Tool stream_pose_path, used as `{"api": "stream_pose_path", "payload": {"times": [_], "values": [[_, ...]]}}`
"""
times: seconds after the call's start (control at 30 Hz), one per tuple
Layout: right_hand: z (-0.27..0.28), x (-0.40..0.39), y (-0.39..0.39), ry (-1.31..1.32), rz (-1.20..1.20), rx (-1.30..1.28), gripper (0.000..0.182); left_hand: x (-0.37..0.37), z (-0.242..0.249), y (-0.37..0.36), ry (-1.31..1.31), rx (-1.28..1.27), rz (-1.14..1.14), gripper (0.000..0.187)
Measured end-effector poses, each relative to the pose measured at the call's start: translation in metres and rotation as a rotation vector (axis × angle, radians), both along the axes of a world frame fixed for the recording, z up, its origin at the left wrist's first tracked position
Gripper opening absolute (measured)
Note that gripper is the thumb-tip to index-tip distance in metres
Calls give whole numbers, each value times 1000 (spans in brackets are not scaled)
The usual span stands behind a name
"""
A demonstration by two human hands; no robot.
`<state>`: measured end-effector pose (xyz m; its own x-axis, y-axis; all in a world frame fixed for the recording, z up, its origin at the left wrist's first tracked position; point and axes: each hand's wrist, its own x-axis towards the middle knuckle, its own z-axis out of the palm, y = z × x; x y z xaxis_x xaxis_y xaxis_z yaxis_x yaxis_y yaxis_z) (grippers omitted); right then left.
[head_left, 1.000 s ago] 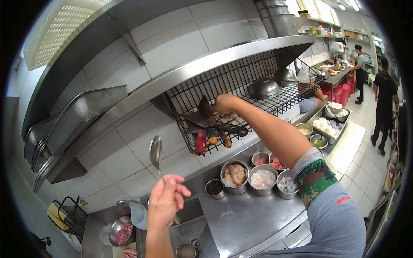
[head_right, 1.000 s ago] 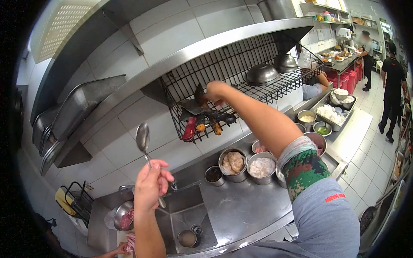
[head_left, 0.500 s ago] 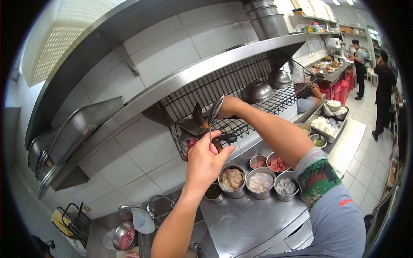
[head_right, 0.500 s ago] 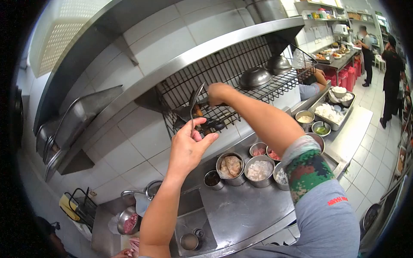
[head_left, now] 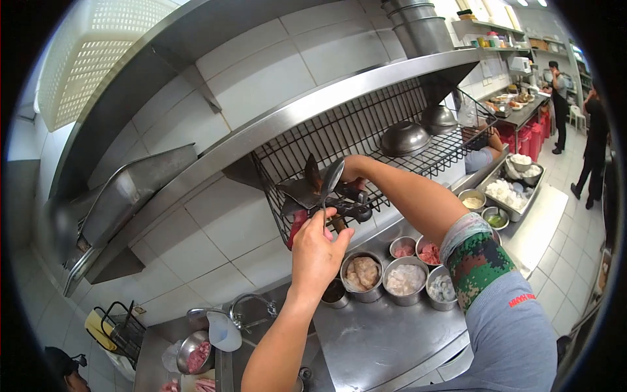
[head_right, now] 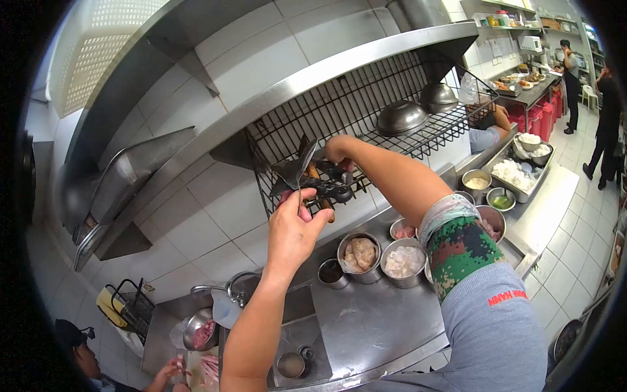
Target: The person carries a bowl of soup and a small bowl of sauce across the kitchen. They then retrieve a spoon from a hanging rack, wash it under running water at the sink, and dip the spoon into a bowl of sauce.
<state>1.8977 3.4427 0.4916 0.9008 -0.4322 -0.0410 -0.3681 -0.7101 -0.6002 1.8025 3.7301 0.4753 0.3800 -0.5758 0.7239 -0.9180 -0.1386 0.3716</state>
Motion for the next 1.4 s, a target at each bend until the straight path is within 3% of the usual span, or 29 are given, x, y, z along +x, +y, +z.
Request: {"api": "stream_pose_path", "payload": {"times": [0.17,0.3,0.4,0.53,0.6,0.63,0.67,0.77,0.87,0.9,0.93,0.97,1.0,1.07,1.1,1.13,1.17,1.23,1.27,1.33,1.4], "values": [[-1,6,-17,152,139,126,33,0,-1,44,155,-46,9,40],[12,6,-15,221,68,83,34,-7,3,79,302,-116,46,36],[16,14,-18,362,-3,-98,40,-9,1,108,359,-152,98,35],[14,7,-33,305,-92,-302,30,-15,-13,158,445,-165,189,34],[33,-24,-23,76,-152,-391,27,-12,-41,190,520,-198,212,33],[54,-54,3,91,-131,-648,23,-10,-61,208,571,-183,257,27],[56,-92,21,-252,-84,-587,18,-6,-77,222,732,-212,261,25],[55,-134,69,-565,-5,-537,17,0,-141,262,1174,-308,273,27],[52,-133,103,-560,120,-515,17,33,-208,273,1486,-476,199,36],[56,-128,112,-427,100,-435,23,46,-226,274,1570,-502,145,39],[47,-114,81,-559,372,-678,28,58,-242,273,1658,-550,39,41],[48,-128,110,-539,154,-662,33,68,-252,271,1730,-601,-72,44],[49,-133,108,-713,161,-823,33,77,-258,269,1773,-629,-137,45],[48,-168,149,-896,214,-452,30,90,-270,262,1865,-687,-282,47],[42,-193,183,-824,167,-585,29,96,-276,262,1888,-703,-314,47],[12,-217,202,-775,173,-370,41,104,-280,262,1906,-719,-349,48],[-16,-219,227,-665,308,-264,41,110,-283,265,1921,-731,-386,49],[-85,-141,297,-270,736,-78,41,128,-291,280,1936,-768,-426,49],[-132,-92,317,-137,790,-42,41,134,-291,284,1937,-779,-452,49],[-227,1,332,-140,677,-122,38,145,-293,291,1969,-781,-446,49],[-276,81,354,-181,521,-13,45,161,-290,295,1979,-764,-427,48]]}}
